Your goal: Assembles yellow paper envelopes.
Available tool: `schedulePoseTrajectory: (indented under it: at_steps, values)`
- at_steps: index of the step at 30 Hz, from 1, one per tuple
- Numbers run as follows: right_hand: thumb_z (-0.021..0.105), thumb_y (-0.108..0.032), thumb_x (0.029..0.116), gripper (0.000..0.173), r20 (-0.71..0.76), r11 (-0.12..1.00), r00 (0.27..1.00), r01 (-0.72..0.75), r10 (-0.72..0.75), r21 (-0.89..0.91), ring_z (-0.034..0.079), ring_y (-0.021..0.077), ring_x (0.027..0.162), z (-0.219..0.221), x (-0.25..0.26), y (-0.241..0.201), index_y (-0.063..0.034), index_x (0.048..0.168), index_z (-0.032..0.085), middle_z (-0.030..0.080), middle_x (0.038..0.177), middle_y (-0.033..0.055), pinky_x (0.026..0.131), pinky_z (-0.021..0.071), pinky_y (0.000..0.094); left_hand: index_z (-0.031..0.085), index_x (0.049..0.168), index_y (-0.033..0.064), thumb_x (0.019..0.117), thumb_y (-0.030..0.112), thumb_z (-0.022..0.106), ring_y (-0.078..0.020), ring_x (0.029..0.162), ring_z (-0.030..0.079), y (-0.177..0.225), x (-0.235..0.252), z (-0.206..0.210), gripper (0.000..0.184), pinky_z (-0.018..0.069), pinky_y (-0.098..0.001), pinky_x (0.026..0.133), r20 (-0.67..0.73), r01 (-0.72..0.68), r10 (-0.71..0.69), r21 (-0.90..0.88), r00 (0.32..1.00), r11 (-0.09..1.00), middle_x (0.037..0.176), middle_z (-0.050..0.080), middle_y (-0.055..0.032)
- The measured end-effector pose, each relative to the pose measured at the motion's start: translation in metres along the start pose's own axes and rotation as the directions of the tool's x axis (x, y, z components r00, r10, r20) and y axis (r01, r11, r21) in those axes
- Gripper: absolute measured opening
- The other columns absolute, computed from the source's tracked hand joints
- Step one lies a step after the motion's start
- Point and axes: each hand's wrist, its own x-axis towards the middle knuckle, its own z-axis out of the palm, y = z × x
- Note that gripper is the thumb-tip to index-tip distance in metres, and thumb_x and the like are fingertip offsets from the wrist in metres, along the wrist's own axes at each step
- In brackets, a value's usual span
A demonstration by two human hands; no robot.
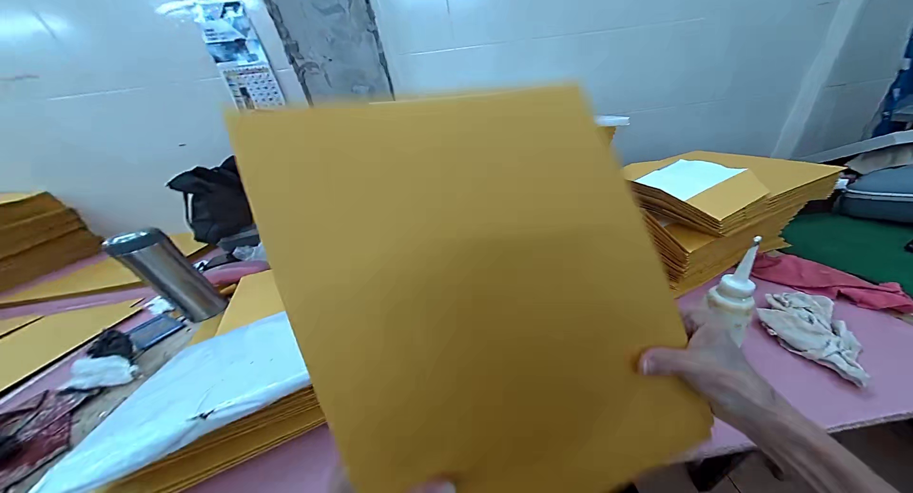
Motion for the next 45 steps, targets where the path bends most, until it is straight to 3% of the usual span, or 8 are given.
schedulePoseTrajectory:
  at_steps: [5,11,17,20,26,34,39,45]
  values:
    - [0.091,-0.013,0.0488,0.051,-0.041,0.98,0.982,0.188,-0.186,0.062,0.07,-0.0002,0.071,0.014,0.042,0.04,-0.0214,0.094,0.069,0.074,0.079,-0.0114,0.063,0.0609,0.0205,0.06,0.112,0.0116,0.0637,0.01,0.089,-0.0076,0.087,0.075,-0.031,0.064,-0.015,0.056,0.0637,-0.0289,0.08,-0.121,-0.05,0.052,0.023,0.991,0.998,0.093,0.077,0.0073]
    - [0.081,-0.012,0.0691,0.042,0.17,0.994,0.981,-0.097,0.089,0.04,0.072,0.0072,0.084,0.007,0.039,0.062,-0.0086,0.106,0.063,0.074,0.088,-0.0034,0.078,0.0616,0.0264,0.061,0.1,-0.0025,0.0616,-0.001,0.085,-0.0132,0.081,0.075,-0.061,0.078,-0.007,0.045,0.0642,-0.0318,0.076,-0.229,0.091,-0.088,0.005,0.97,0.996,0.084,0.076,-0.004]
    - [0.076,-0.019,0.0778,0.02,0.157,0.998,0.986,-0.045,0.051,-0.047,0.072,0.0056,0.068,-0.021,0.063,0.045,-0.0173,0.096,0.069,0.075,0.077,-0.0058,0.062,0.0615,0.023,0.058,0.112,-0.0013,0.0863,0.004,0.071,-0.0174,0.077,0.075,-0.027,0.101,0.002,0.029,0.0642,-0.0332,0.073,-0.127,0.363,-0.37,-0.07,0.92,0.929,0.086,0.075,-0.0088]
    - [0.062,-0.005,0.0803,0.013,0.05,0.97,0.975,-0.209,0.216,-0.121,0.069,0.0028,0.059,-0.018,0.062,0.03,-0.0135,0.09,0.063,0.072,0.069,-0.0065,0.054,0.0588,0.0203,0.064,0.107,0.0024,0.1054,0.021,0.051,-0.0081,0.07,0.072,-0.003,0.103,-0.02,0.022,0.0613,-0.0252,0.067,0.011,0.41,-0.437,0.328,0.899,0.851,0.08,0.072,-0.0005]
    - [0.062,-0.003,0.0915,0.01,0.067,0.854,0.866,-0.472,0.496,-0.219,0.071,0.0038,0.065,-0.027,0.044,0.05,-0.0118,0.096,0.062,0.074,0.074,-0.0064,0.061,0.0603,0.0218,0.075,0.088,0.0082,0.0949,0.033,0.063,-0.0058,0.053,0.061,-0.019,0.077,-0.068,0.028,0.0524,-0.0243,0.051,-0.028,-0.075,0.217,0.888,0.976,0.453,0.065,0.066,0.0017]
    - [0.063,0.004,0.0891,0.012,-0.043,0.942,0.972,-0.234,0.231,-0.241,0.067,0.0082,0.05,0.003,0.052,-0.03,-0.0077,0.092,0.065,0.071,0.065,0.001,0.044,0.0562,0.0228,0.043,0.147,-0.0011,0.0831,0.033,0.079,-0.0173,0.098,0.071,-0.049,0.112,-0.015,0.081,0.0588,-0.0355,0.087,-0.112,0.269,-0.247,0.509,0.963,0.818,0.111,0.071,-0.0117]
    - [0.068,-0.001,0.0831,0.018,0.119,0.985,0.986,0.128,-0.114,-0.118,0.069,0.0044,0.056,-0.013,0.082,-0.007,-0.0157,0.092,0.07,0.075,0.073,-0.0044,0.049,0.0579,0.0204,0.059,0.113,0.0067,0.0851,-0.005,0.065,-0.0152,0.072,0.074,-0.041,0.166,0.0,0.03,0.063,-0.0306,0.065,-0.022,0.331,-0.336,-0.118,0.942,0.936,0.087,0.075,-0.0065]
    - [0.08,0.007,0.0727,0.025,0.321,0.962,0.925,0.249,-0.201,-0.115,0.071,0.0029,0.07,-0.034,0.104,0.036,-0.0102,0.091,0.076,0.077,0.08,-0.0044,0.064,0.0609,0.0212,0.061,0.109,-0.0001,0.0626,-0.016,0.077,-0.0099,0.085,0.073,-0.054,0.164,0.0,0.051,0.0618,-0.0283,0.078,-0.066,0.053,-0.043,0.163,0.997,0.985,0.091,0.075,-0.0029]
